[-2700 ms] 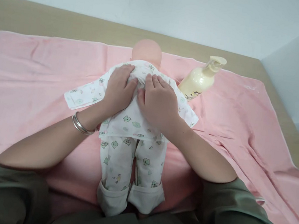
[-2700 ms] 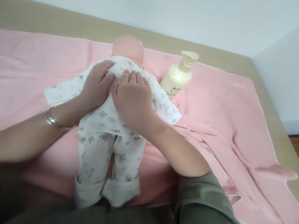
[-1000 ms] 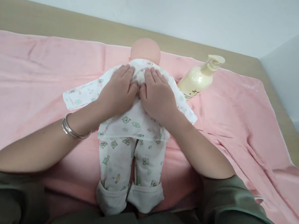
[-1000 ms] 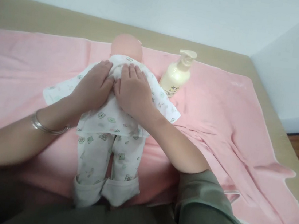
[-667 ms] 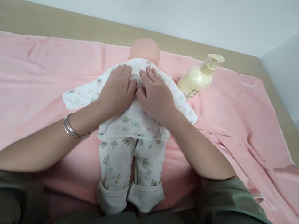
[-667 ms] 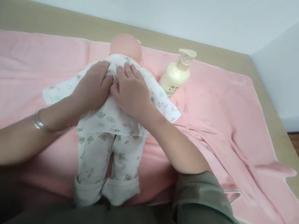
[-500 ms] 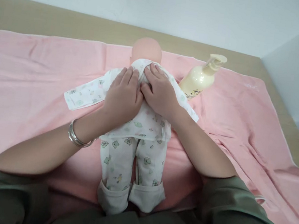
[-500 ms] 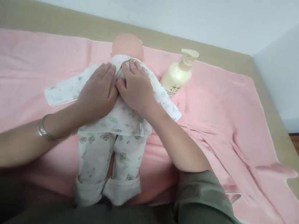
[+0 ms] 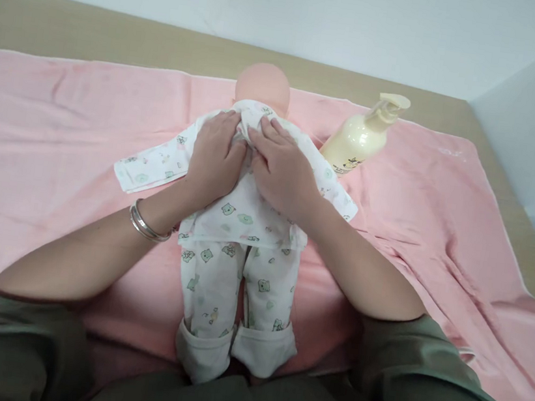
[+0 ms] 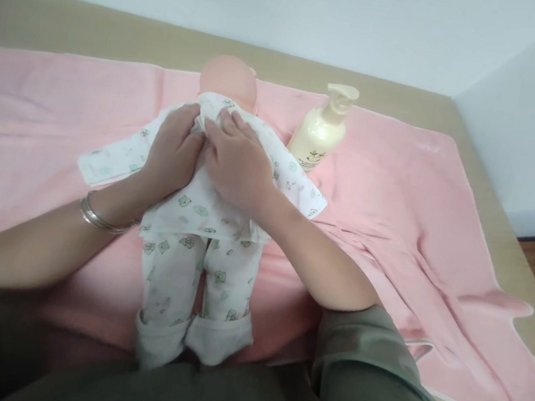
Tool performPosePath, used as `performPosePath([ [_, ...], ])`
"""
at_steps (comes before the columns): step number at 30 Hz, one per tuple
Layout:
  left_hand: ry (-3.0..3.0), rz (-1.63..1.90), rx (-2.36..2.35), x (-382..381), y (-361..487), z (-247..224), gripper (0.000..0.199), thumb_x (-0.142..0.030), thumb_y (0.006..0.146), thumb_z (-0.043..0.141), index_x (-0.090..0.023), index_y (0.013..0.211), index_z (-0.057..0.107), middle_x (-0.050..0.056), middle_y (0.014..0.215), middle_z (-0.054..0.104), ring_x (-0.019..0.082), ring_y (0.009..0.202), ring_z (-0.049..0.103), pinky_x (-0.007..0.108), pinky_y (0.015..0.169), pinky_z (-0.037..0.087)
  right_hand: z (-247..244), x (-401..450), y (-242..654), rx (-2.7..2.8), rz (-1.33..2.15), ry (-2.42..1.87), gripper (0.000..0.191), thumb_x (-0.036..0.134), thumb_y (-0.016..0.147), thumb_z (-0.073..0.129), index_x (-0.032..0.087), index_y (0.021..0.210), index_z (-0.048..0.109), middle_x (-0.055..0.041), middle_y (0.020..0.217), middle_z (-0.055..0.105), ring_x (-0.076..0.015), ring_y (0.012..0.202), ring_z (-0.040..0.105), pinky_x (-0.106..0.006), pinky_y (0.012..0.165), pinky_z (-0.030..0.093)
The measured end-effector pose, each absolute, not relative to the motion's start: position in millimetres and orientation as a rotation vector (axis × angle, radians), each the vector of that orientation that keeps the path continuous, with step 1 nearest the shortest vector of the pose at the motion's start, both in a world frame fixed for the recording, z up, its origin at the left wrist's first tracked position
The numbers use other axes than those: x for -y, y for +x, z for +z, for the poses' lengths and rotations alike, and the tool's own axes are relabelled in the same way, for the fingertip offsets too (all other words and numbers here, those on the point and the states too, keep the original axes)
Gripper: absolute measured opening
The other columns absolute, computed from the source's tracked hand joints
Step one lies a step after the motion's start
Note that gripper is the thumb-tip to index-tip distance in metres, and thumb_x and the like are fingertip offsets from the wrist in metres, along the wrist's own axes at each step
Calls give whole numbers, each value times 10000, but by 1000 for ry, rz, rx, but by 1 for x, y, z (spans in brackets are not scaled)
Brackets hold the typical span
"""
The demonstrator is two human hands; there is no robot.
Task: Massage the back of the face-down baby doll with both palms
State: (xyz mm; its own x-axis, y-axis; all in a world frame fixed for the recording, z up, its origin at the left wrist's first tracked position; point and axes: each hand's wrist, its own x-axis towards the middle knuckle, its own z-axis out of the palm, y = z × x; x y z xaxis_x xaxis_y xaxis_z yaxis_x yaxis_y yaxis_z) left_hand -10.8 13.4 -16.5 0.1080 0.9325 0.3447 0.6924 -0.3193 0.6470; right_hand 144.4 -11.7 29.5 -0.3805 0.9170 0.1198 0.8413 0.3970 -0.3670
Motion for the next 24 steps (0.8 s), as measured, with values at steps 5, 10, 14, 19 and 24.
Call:
performPosePath([
  [5, 2045, 1105, -1622, -13, -10, -17, 485, -383, 983, 450, -203, 1414, 582, 119, 1520, 617, 319, 1469, 527, 522, 1300, 366, 18, -11, 150, 2265, 344, -1589, 635, 268, 1047, 414, 85, 1654, 378, -134, 1767, 285, -301, 1676, 205, -524, 1395, 175],
  [10, 2053, 1058, -1610, -3, -8, -15, 502, -330, 992, 433, -172, 1453, 554, 165, 1586, 558, 349, 1543, 453, 553, 1337, 294, 17, -10, 154, 2328, 286, -1548, 650, 306, 1048, 390, 72, 1654, 368, -159, 1763, 285, -322, 1669, 219, -533, 1390, 175],
  [14, 2079, 1020, -1601, 11, -2, -11, 539, -283, 1010, 408, -155, 1524, 507, 140, 1664, 482, 312, 1614, 360, 496, 1382, 218, 30, -13, 164, 2501, 298, -1456, 681, 313, 1044, 422, 46, 1664, 330, -192, 1769, 248, -332, 1674, 195, -516, 1392, 166],
  [19, 2111, 963, -1613, 10, 0, -4, 597, -207, 939, 409, -70, 1512, 504, 178, 1650, 495, 312, 1591, 397, 500, 1376, 247, 32, 4, 152, 2450, 229, -1575, 636, 250, 1059, 392, 81, 1669, 326, -206, 1755, 279, -387, 1655, 234, -640, 1351, 212],
  [24, 2057, 930, -1570, -7, -8, 3, 311, -197, 958, 422, -226, 1185, 632, 112, 1419, 666, 299, 1430, 570, 507, 1258, 426, 27, 37, 130, 2416, 121, -1614, 611, 233, 1056, 446, 80, 1644, 387, -217, 1747, 295, -424, 1649, 227, -655, 1349, 213],
])
